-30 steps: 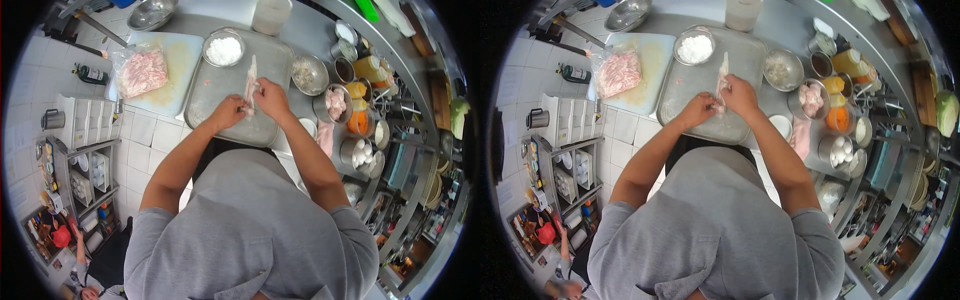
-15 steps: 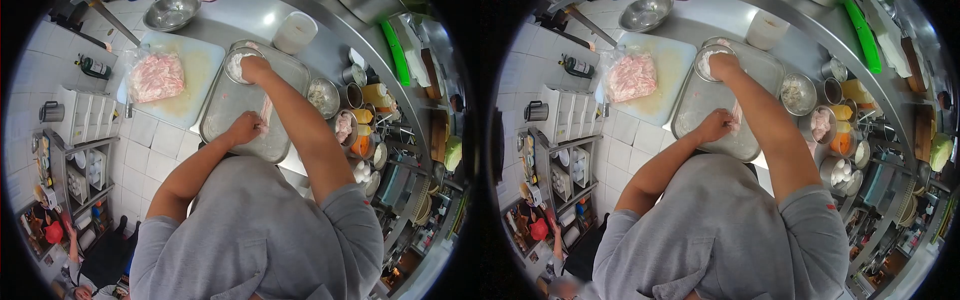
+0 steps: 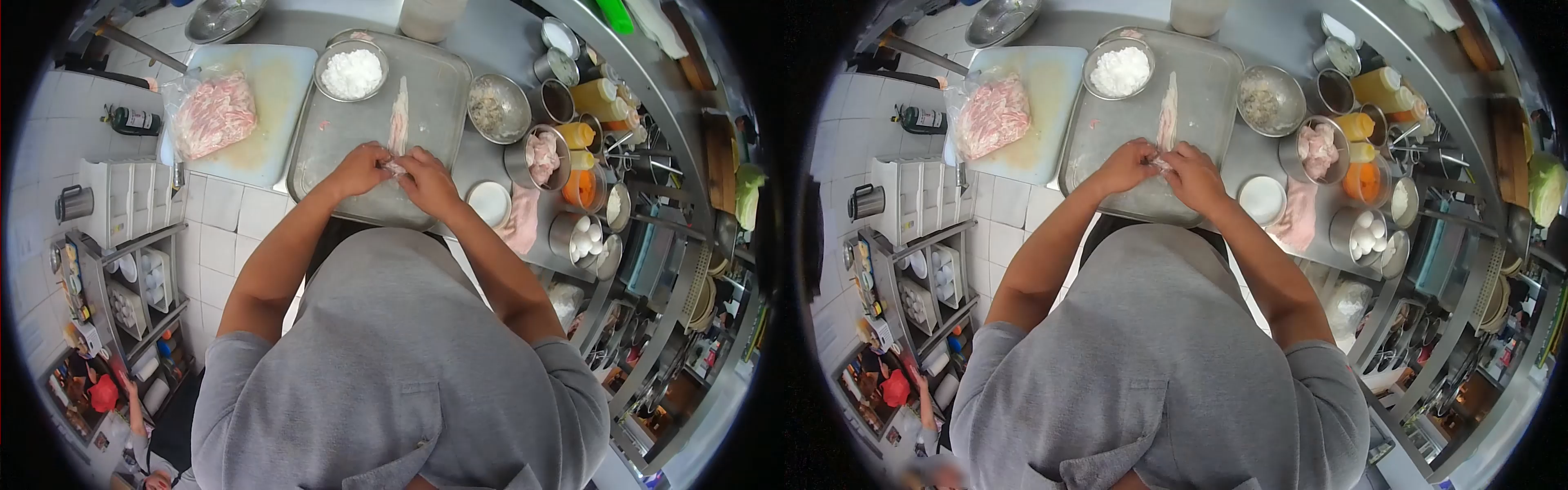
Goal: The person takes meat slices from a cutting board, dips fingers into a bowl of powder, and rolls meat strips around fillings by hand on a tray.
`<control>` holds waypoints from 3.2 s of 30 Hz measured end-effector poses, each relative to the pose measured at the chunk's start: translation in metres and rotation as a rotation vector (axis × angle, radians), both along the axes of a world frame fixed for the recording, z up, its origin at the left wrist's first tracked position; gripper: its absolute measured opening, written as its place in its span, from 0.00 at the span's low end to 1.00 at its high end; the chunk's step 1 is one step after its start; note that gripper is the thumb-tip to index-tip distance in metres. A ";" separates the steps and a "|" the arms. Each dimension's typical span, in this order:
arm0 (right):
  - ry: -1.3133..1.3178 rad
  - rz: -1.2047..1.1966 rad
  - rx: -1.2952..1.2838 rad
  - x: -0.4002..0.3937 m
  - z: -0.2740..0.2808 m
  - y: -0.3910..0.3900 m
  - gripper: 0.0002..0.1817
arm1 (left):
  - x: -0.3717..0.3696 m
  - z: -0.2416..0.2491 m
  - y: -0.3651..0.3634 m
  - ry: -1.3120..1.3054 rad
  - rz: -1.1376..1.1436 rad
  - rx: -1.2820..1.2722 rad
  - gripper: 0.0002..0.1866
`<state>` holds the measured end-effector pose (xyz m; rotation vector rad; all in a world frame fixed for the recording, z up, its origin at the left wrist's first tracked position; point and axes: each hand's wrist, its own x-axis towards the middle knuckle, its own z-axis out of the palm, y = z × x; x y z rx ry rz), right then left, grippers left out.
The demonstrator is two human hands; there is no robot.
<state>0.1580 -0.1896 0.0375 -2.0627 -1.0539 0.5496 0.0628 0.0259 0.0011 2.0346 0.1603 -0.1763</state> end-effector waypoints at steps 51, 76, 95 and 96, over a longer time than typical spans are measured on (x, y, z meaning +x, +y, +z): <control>-0.012 -0.030 -0.347 0.034 0.023 0.042 0.16 | 0.004 0.001 0.011 -0.276 -0.079 0.095 0.18; 0.091 0.008 -0.187 0.001 -0.003 0.012 0.20 | -0.025 0.012 -0.013 -0.306 -0.022 0.259 0.24; 0.088 -0.069 -0.178 -0.015 0.003 0.006 0.22 | -0.004 0.034 0.008 0.096 -0.070 -0.011 0.16; 0.099 -0.075 -0.176 -0.014 0.002 0.006 0.21 | -0.006 0.030 0.008 0.036 -0.081 -0.003 0.17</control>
